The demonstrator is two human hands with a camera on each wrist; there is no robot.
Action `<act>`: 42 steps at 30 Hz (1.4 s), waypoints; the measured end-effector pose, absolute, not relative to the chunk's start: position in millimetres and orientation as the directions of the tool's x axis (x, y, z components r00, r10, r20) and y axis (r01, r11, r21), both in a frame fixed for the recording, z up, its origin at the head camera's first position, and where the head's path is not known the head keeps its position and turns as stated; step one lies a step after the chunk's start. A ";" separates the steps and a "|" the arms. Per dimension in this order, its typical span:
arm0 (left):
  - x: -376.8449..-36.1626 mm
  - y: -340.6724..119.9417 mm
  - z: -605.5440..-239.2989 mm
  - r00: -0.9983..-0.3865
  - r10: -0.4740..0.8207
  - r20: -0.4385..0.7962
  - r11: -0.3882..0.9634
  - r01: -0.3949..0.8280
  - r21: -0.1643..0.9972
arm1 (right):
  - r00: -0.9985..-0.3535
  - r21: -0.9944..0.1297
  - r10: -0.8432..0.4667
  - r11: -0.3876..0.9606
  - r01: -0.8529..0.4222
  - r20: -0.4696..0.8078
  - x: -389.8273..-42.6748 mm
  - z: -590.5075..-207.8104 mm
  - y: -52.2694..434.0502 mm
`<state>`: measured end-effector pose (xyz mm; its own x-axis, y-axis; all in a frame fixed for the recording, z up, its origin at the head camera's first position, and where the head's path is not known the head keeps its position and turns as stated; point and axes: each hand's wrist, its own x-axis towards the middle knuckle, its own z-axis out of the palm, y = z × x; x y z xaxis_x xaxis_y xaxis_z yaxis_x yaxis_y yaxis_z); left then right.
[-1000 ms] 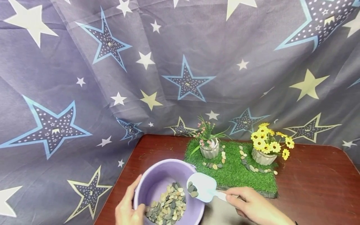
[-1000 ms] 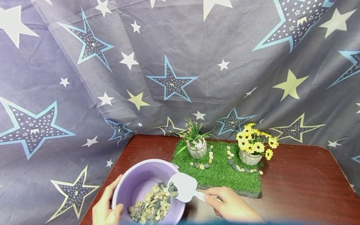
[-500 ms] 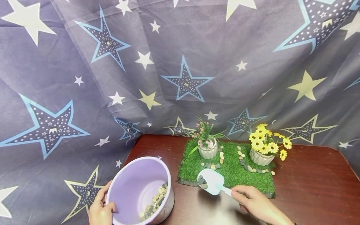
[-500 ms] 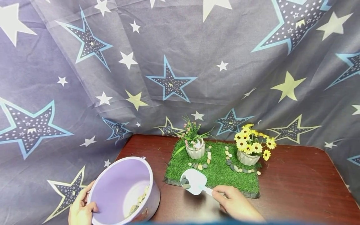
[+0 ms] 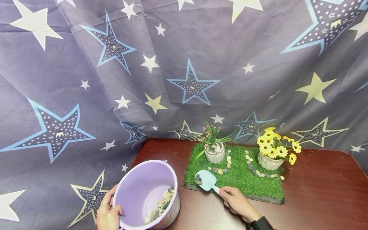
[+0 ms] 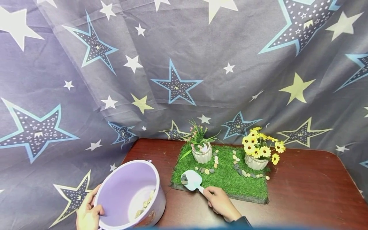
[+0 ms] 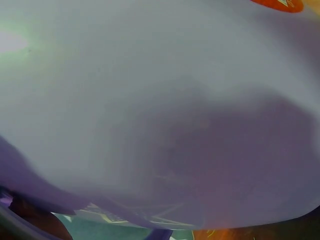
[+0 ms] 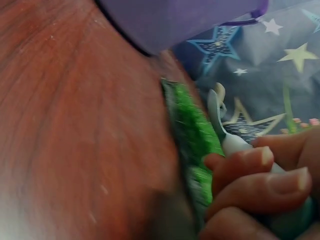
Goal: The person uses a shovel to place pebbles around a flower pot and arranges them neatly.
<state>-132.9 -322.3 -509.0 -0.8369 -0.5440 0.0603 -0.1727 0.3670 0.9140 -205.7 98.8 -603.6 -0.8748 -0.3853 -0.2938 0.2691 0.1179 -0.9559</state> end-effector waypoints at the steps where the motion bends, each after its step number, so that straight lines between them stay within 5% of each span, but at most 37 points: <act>1: -132.8 -322.1 -509.5 -0.837 -0.543 0.062 0.376 -0.176 0.910 | -0.875 -0.955 -0.381 0.111 0.276 -0.298 -208.0 -607.1 95.1; 23: -134.1 -321.0 -507.6 -0.842 -0.539 0.031 0.329 -0.176 0.928 | -0.798 -0.908 -0.467 0.028 0.418 -0.382 -233.8 -595.1 83.6; 42: -132.9 -322.4 -508.7 -0.839 -0.544 0.003 0.317 -0.202 0.927 | -0.646 -0.789 -0.657 -0.125 0.601 -0.389 -242.2 -591.7 104.3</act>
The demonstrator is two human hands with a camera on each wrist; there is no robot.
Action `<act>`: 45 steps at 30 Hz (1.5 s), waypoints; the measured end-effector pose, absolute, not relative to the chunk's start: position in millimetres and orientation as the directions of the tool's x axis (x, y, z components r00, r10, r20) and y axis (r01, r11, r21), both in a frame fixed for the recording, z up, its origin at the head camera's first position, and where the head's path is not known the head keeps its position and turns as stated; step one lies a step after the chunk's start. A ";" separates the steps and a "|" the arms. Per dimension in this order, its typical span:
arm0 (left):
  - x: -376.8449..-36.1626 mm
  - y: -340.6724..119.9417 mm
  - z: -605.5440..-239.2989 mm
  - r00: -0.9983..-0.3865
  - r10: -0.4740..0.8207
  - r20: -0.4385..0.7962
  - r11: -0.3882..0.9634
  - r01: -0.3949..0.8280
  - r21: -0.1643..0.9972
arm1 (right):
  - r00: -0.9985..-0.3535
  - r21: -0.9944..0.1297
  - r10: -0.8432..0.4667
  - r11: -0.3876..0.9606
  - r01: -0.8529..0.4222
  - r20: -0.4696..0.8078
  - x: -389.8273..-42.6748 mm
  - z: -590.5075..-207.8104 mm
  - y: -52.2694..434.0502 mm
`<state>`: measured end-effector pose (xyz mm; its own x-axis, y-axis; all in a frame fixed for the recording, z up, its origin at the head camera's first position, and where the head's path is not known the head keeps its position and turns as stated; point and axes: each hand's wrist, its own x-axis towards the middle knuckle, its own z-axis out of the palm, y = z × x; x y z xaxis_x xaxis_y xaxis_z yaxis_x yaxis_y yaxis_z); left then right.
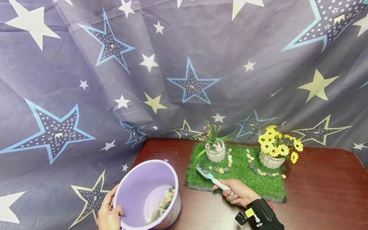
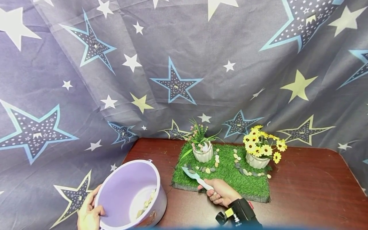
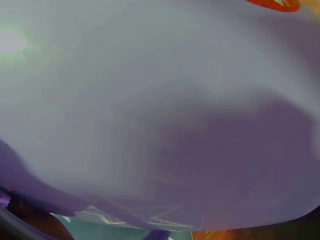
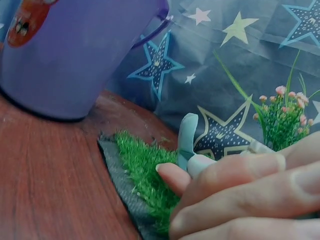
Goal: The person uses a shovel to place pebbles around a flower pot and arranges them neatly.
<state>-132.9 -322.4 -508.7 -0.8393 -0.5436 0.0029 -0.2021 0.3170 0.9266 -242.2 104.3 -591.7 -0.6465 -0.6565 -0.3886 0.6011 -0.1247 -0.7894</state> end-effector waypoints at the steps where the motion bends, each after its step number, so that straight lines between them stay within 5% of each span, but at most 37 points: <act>1: -132.9 -322.3 -508.6 -0.841 -0.541 0.004 0.317 -0.200 0.927 | -0.645 -0.789 -0.660 -0.128 0.601 -0.385 -242.5 -591.2 104.4; 25: -132.9 -319.2 -508.4 -0.840 -0.541 0.035 0.317 -0.165 0.934 | -0.618 -0.720 -0.744 -0.280 0.635 -0.256 -246.3 -606.0 108.0; 45: -132.6 -319.1 -508.0 -0.835 -0.549 0.041 0.324 -0.168 0.931 | -0.644 -0.792 -0.699 -0.184 0.582 -0.311 -243.0 -598.0 96.2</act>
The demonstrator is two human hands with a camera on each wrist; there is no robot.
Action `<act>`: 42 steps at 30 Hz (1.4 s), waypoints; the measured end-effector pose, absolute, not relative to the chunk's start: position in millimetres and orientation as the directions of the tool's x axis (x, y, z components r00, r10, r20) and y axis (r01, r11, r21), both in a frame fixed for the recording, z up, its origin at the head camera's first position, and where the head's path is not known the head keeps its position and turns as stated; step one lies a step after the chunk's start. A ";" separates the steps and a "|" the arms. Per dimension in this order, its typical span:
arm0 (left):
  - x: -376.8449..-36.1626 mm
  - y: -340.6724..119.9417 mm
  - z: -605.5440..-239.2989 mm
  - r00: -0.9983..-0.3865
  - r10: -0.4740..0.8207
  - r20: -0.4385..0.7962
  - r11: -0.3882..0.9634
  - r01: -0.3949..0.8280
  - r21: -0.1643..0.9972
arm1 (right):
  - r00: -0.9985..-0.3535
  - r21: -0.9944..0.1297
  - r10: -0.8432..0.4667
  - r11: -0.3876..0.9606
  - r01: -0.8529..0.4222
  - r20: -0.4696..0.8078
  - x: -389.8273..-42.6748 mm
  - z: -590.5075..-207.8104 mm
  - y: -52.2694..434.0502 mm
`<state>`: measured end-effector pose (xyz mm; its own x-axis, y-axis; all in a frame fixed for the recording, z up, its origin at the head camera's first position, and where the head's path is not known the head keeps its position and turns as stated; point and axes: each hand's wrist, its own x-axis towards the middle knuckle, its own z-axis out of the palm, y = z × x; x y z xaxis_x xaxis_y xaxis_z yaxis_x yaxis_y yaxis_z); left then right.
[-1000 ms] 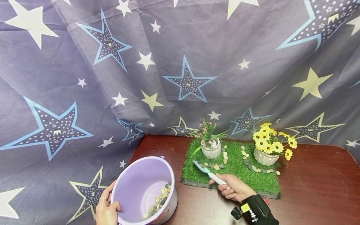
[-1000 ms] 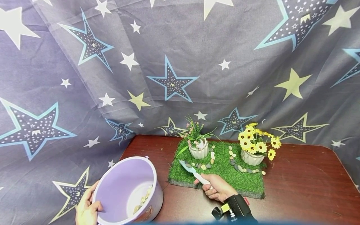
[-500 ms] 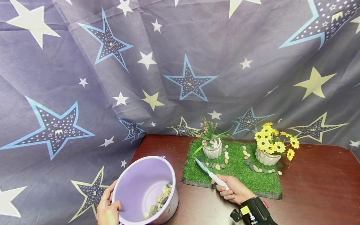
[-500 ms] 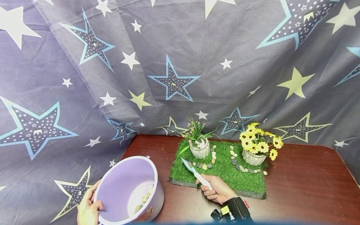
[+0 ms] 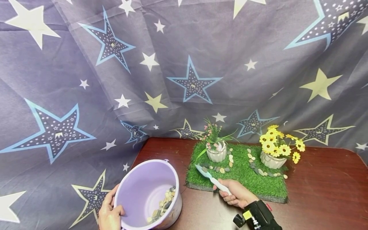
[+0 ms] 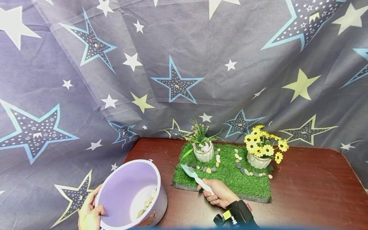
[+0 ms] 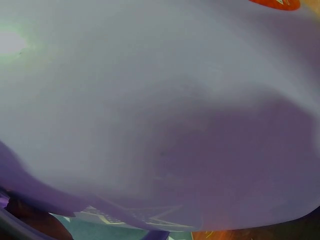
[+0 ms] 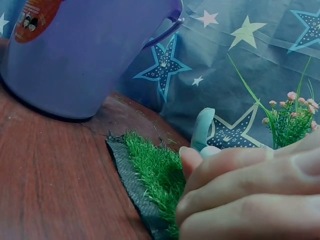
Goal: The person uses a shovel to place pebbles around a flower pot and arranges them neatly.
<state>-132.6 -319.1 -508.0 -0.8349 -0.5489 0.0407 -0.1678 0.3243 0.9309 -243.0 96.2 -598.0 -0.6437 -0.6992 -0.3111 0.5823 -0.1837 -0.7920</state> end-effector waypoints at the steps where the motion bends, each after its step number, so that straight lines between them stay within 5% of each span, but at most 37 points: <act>1: -132.7 -319.8 -508.2 -0.836 -0.547 0.040 0.324 -0.168 0.931 | -0.650 -0.798 -0.696 -0.184 0.574 -0.306 -243.6 -597.9 95.1; 18: -132.5 -320.2 -508.1 -0.841 -0.541 0.024 0.305 -0.170 0.937 | -0.683 -0.841 -0.658 -0.137 0.523 -0.318 -259.8 -605.7 57.7; 42: -132.5 -320.5 -507.2 -0.839 -0.544 0.018 0.320 -0.187 0.929 | -0.668 -0.613 -0.716 -0.438 0.657 -0.203 -261.4 -613.3 53.1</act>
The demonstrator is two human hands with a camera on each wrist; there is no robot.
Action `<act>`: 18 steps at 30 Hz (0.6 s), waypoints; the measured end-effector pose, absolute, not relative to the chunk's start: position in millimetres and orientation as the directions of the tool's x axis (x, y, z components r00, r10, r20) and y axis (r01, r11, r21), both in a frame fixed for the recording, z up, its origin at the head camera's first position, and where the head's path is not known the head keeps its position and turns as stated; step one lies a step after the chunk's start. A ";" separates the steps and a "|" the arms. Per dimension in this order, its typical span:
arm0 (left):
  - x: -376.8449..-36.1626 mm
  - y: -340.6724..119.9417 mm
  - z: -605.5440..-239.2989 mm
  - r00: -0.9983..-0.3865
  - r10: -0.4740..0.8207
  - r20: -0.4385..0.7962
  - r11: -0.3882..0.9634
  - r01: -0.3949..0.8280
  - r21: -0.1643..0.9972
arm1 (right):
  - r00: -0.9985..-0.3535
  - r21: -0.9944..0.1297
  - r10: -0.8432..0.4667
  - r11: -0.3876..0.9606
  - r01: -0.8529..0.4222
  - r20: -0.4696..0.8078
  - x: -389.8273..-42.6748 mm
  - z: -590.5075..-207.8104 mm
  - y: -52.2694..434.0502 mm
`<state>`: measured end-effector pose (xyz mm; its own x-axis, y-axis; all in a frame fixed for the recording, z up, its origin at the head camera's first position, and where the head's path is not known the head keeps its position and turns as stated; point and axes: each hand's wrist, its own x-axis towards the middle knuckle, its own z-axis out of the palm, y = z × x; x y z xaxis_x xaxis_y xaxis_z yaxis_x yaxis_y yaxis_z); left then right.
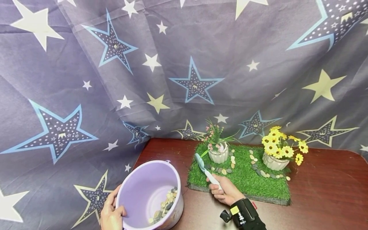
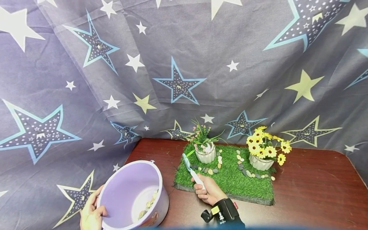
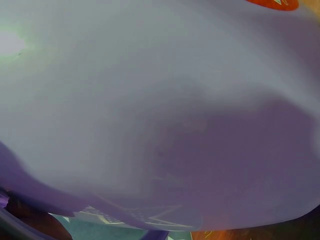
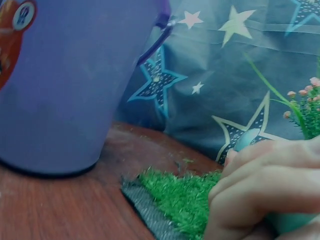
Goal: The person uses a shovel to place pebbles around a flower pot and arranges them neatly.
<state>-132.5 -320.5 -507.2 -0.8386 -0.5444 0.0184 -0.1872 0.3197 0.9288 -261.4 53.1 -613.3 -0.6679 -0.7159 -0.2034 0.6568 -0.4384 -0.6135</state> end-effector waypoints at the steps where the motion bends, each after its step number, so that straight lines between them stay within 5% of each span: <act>1: -132.4 -320.6 -507.2 -0.839 -0.544 0.016 0.319 -0.189 0.929 | -0.666 -0.602 -0.721 -0.449 0.660 -0.192 -261.6 -613.0 53.9; 18: -133.2 -321.2 -509.9 -0.839 -0.545 -0.003 0.226 -0.151 0.962 | -0.636 -0.648 -0.741 -0.379 0.660 -0.215 -253.5 -606.9 53.4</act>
